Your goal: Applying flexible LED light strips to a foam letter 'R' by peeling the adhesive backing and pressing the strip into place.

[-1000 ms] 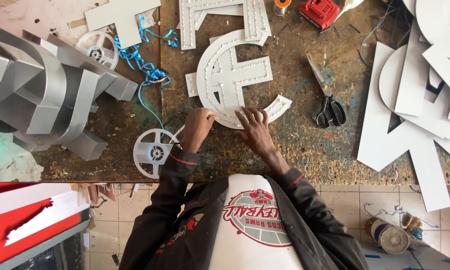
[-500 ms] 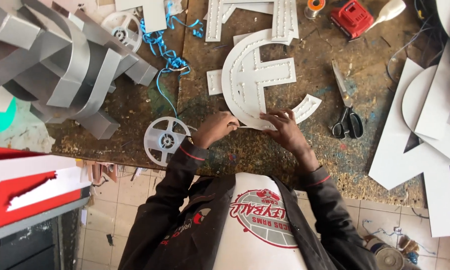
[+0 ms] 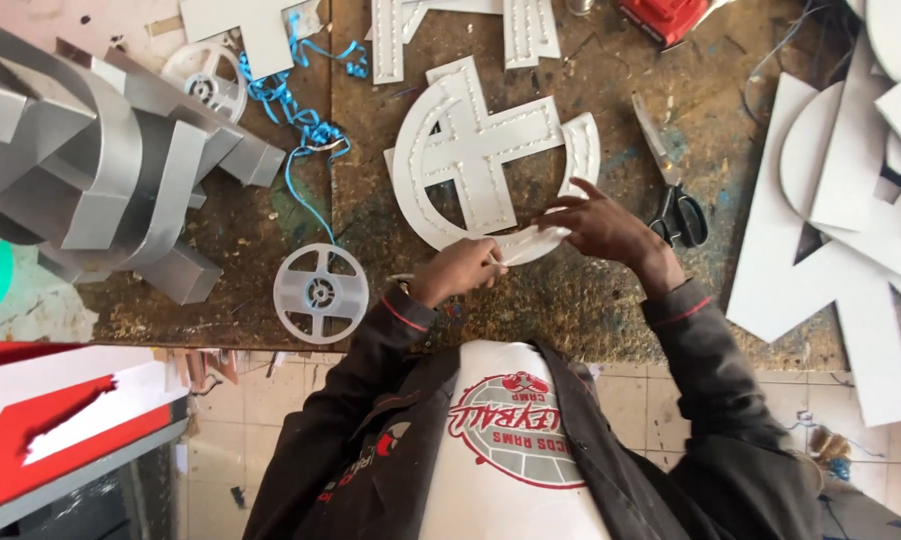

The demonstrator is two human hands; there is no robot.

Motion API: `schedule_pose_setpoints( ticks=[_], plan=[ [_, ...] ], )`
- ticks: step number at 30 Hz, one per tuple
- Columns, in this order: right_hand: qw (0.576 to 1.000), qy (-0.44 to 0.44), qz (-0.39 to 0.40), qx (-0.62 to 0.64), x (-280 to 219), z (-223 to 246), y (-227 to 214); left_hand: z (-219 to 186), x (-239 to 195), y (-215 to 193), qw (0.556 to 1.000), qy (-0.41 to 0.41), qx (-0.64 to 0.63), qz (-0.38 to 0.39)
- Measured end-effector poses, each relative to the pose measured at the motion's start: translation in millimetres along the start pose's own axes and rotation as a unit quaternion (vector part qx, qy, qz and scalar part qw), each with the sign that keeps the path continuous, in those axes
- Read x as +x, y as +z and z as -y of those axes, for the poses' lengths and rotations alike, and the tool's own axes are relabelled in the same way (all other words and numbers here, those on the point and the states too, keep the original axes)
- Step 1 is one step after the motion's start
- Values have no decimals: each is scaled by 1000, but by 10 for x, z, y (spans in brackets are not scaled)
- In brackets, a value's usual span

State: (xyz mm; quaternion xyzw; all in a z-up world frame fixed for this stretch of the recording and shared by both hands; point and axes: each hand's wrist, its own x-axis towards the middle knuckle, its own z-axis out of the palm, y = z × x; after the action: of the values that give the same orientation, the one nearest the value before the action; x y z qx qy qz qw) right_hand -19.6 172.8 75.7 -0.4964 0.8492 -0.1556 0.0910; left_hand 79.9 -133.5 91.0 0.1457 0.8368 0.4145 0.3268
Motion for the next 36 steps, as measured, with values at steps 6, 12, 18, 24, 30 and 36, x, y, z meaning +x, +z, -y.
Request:
schedule_pose_setpoints(
  ticks=[6, 12, 18, 24, 30, 36],
  plan=[
    [979, 99, -177, -9, -249, -59, 304, 56, 168, 188, 999, -18, 14, -49],
    [962, 173, -209, 6, -424, 188, 642, -104, 58, 43, 997, -27, -44, -61],
    [964, 209, -163, 15, -372, 558, 777, -26, 132, 69, 999, -31, -8, -39],
    [961, 220, -165, 0, -347, 579, 728, -165, 120, 34, 999, -31, 21, -33],
    [951, 279, -131, 29, -290, 711, 747, -313, 47, -26, 999, -33, 14, -25],
    [948, 302, -97, 3, -240, 926, 822, 198, 230, 173, 1000, -1, 15, -14]
  ],
)
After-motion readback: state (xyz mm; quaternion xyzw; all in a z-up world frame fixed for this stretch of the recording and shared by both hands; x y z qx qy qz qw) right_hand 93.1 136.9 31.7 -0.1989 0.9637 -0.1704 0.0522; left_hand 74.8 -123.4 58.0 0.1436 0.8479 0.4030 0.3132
